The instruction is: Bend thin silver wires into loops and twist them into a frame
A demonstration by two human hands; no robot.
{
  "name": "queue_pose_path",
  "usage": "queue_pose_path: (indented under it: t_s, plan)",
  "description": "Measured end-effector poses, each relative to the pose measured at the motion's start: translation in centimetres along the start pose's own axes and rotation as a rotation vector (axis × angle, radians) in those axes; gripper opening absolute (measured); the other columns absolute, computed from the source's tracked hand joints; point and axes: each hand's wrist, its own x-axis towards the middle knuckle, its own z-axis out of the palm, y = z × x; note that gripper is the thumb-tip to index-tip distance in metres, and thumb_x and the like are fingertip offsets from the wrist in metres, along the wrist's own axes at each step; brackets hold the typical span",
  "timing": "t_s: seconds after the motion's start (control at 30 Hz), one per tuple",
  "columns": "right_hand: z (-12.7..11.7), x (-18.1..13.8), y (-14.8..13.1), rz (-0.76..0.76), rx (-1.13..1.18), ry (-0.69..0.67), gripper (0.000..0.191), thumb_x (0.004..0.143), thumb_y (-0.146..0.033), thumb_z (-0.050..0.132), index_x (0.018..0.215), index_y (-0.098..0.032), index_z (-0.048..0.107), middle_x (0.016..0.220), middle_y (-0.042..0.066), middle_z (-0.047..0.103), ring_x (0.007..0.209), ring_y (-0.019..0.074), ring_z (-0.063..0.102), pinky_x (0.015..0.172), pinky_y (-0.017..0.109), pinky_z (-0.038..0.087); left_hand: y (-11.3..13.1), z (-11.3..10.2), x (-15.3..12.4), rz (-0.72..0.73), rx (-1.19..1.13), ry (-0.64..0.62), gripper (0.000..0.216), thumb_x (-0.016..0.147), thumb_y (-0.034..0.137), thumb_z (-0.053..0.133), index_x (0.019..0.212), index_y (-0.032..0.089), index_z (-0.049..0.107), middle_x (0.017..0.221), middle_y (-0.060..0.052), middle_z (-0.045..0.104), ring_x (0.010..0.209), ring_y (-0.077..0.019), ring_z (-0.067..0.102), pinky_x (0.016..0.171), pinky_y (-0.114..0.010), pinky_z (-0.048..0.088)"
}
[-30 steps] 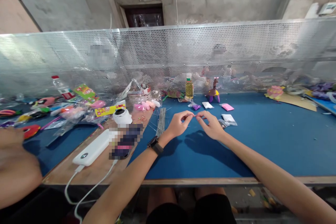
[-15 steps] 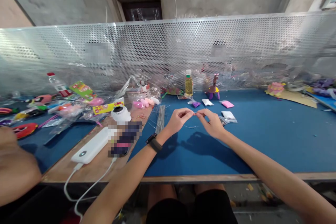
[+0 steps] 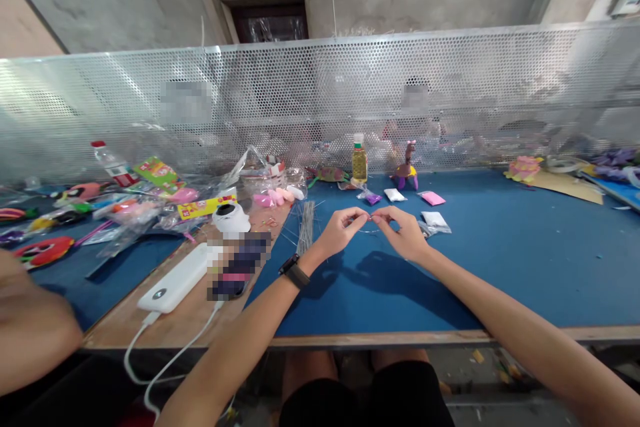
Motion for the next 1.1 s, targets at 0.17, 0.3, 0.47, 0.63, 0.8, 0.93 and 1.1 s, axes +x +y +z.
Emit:
queue_pose_path:
  t_s: [0.17, 0.3, 0.47, 0.63, 0.8, 0.93, 1.1]
  plan:
    - [-0.3, 0.2, 0.0, -0.024, -0.026, 0.024, 0.03, 0.101, -0.045, 0.056, 0.101, -0.023, 0.076, 0.085, 0.006, 0.072, 0.077, 0.0206, 0.064, 0.076, 0.034, 0.054, -0.4, -0.2, 0.0, 0.016, 0.052, -0.004, 0.027, 0.097, 0.037, 0.057, 0.095, 0.015, 0.073, 0.094, -0.008, 0.074, 0.086, -0.0194, 0.066, 0.075, -0.028, 0.05]
    - [-0.3, 0.3, 0.2, -0.001, -0.003, 0.004, 0.03, 0.101, -0.045, 0.056, 0.104, -0.023, 0.077, 0.088, 0.006, 0.073, 0.08, 0.0207, 0.064, 0.076, 0.034, 0.053, -0.4, -0.1, 0.0, 0.13, 0.167, 0.092, 0.022, 0.1, 0.032, 0.055, 0.096, 0.016, 0.071, 0.097, -0.008, 0.073, 0.089, -0.019, 0.066, 0.079, -0.028, 0.05]
    - [0.0, 0.3, 0.6, 0.1, 0.071, -0.039, 0.034, 0.099, -0.049, 0.057, 0.104, -0.022, 0.076, 0.089, 0.005, 0.073, 0.08, 0.0196, 0.065, 0.075, 0.032, 0.053, -0.4, -0.3, 0.0, 0.243, 0.3, 0.129, 0.023, 0.103, 0.031, 0.052, 0.097, 0.017, 0.069, 0.096, -0.008, 0.07, 0.088, -0.0177, 0.064, 0.08, -0.028, 0.048]
    - [0.0, 0.4, 0.2, 0.11, 0.073, -0.02, 0.034, 0.099, -0.051, 0.057, 0.098, -0.021, 0.074, 0.084, 0.004, 0.07, 0.073, 0.0179, 0.061, 0.069, 0.03, 0.05, -0.4, -0.2, -0.1, 0.25, 0.306, 0.112, 0.022, 0.103, 0.031, 0.052, 0.099, 0.018, 0.069, 0.099, -0.007, 0.07, 0.09, -0.0174, 0.064, 0.084, -0.029, 0.049]
    - [-0.4, 0.4, -0.5, 0.089, 0.032, 0.02, 0.036, 0.098, -0.052, 0.059, 0.095, -0.021, 0.076, 0.07, 0.003, 0.063, 0.062, 0.0167, 0.052, 0.06, 0.03, 0.044, 0.1, 0.0, -0.2, 0.23, 0.297, 0.11, 0.025, 0.103, 0.035, 0.052, 0.098, 0.018, 0.07, 0.096, -0.007, 0.071, 0.087, -0.0173, 0.063, 0.082, -0.029, 0.049]
    - [-0.4, 0.3, -0.6, 0.074, 0.028, 0.023, 0.036, 0.098, -0.053, 0.058, 0.095, -0.022, 0.076, 0.07, 0.003, 0.061, 0.063, 0.0169, 0.052, 0.06, 0.029, 0.045, 0.5, 0.1, -0.3, 0.221, 0.299, 0.125, 0.024, 0.101, 0.037, 0.056, 0.097, 0.018, 0.07, 0.096, -0.007, 0.071, 0.085, -0.0179, 0.063, 0.081, -0.03, 0.05]
    - [-0.3, 0.3, -0.4, 0.038, 0.002, 0.026, 0.036, 0.099, -0.051, 0.057, 0.094, -0.021, 0.075, 0.07, 0.003, 0.059, 0.065, 0.0169, 0.052, 0.061, 0.029, 0.045, 0.7, 0.2, -0.4, 0.243, 0.302, 0.142, 0.02, 0.1, 0.034, 0.057, 0.101, 0.019, 0.07, 0.095, -0.007, 0.071, 0.084, -0.0174, 0.062, 0.079, -0.029, 0.049]
